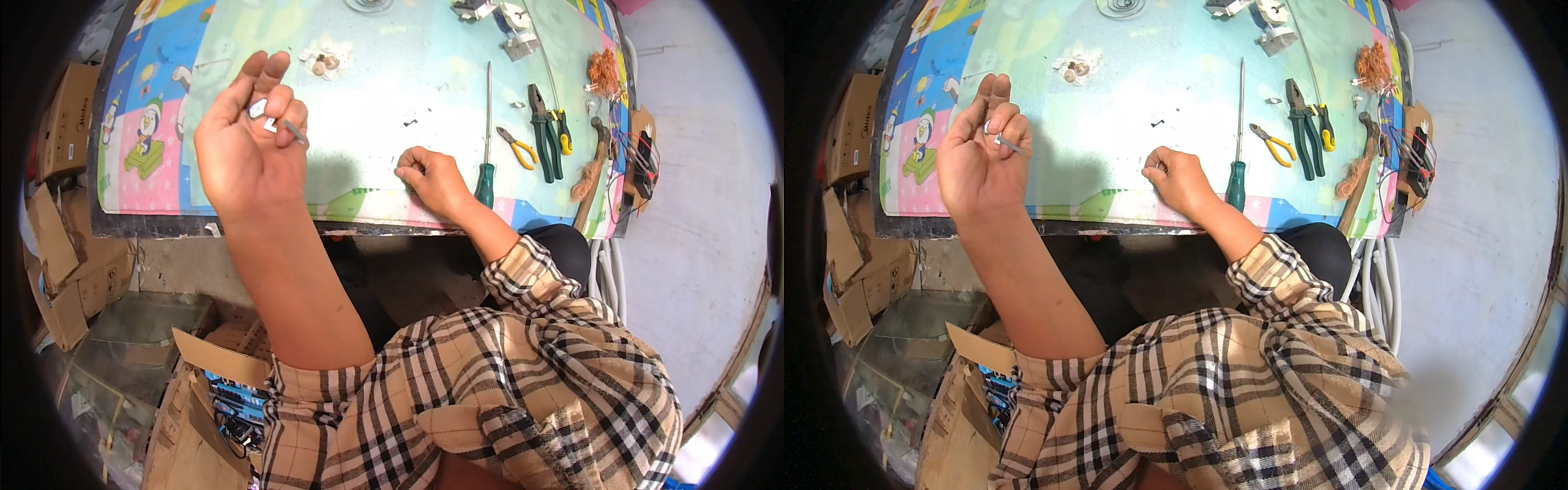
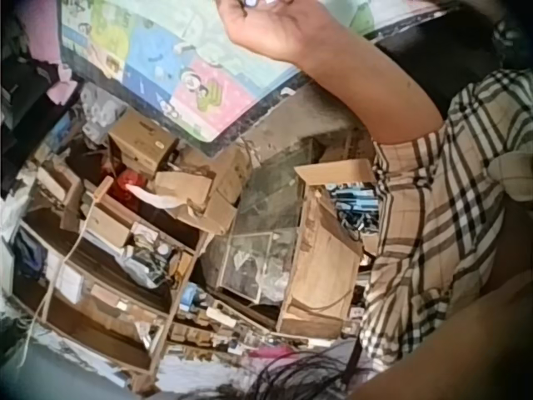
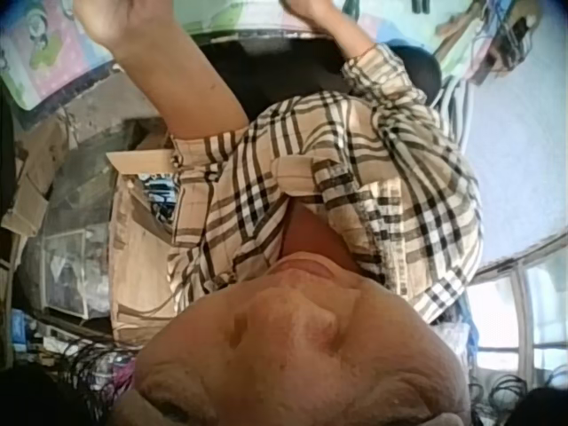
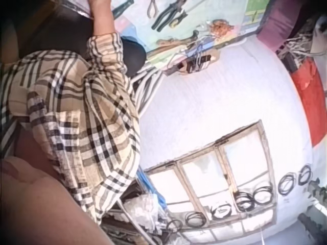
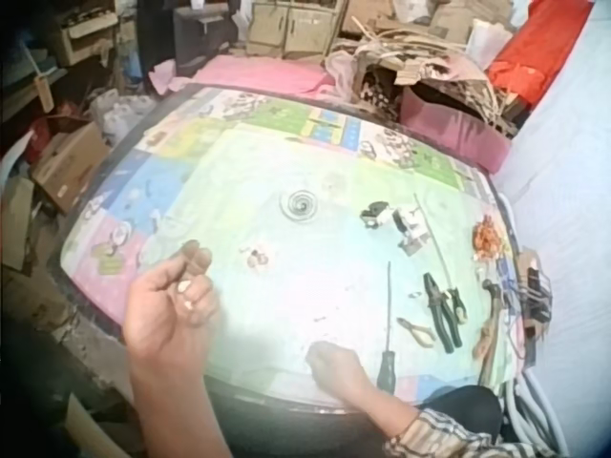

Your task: The person assembles small electrical components on a colorful table, using pliers and a screwdriver to strip wires and connect parts. They handle multiple small white plastic pieces and wires, occasionally reaching for additional items from nearby boxes.

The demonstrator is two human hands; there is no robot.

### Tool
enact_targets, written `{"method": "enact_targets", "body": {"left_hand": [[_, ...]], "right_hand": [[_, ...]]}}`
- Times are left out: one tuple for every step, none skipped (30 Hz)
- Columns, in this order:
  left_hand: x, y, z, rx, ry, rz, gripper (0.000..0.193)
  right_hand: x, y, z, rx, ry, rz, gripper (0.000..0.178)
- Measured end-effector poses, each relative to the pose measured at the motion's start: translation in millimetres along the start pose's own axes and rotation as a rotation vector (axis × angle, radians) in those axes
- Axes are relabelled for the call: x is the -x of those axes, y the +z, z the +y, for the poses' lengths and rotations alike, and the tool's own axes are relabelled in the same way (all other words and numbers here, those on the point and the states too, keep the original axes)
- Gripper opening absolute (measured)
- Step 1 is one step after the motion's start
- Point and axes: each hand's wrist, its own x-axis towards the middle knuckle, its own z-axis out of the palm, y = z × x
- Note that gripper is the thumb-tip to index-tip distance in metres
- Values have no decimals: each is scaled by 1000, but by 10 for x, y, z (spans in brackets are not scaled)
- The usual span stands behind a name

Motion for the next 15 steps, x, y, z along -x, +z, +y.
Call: {"method": "enact_targets", "body": {"left_hand": [[-15, -25, -5, 6, 5, -5, 26], [-31, -39, -15, 11, 5, -12, 26], [-39, -55, -19, 16, 6, -18, 26], [-42, -63, -18, 25, 9, -19, 25], [-43, -73, -14, 33, 11, -19, 25], [-42, -87, -7, 41, 15, -19, 24], [-46, -84, -9, 46, 11, -22, 24], [-48, -86, -9, 50, 7, -25, 23], [-51, -78, -18, 56, 1, -29, 22], [-53, -89, -22, 79, -7, -46, 22], [-74, -100, -49, 107, -24, -74, 21], [-93, -112, -64, 134, -42, -102, 21], [-106, -122, -58, 174, -67, -96, 22], [-100, -154, -27, 217, -89, -89, 24], [-93, -162, -17, 246, -90, -104, 23]], "right_hand": [[5, -75, -132, -262, 160, -99, 11], [29, -153, -195, -525, 323, -194, 11], [36, -246, -95, -887, 283, -376, 13], [58, -288, -78, -970, 276, -442, 14], [81, -311, -69, -1052, 268, -508, 16], [97, -310, -70, -1134, 259, -575, 17], [99, -296, -121, -1041, 320, -528, 17], [80, -238, -102, -879, 313, -448, 16], [51, -168, -47, -717, 305, -367, 16], [21, -87, 6, -556, 296, -284, 17], [-12, -35, 20, -392, 314, -123, 20], [-23, 4, 15, -237, 259, -37, 21], [-48, 60, 18, -73, 177, 59, 22], [-72, 124, -5, 97, 96, 152, 23], [-93, 147, -42, 123, 115, 160, 23]]}}
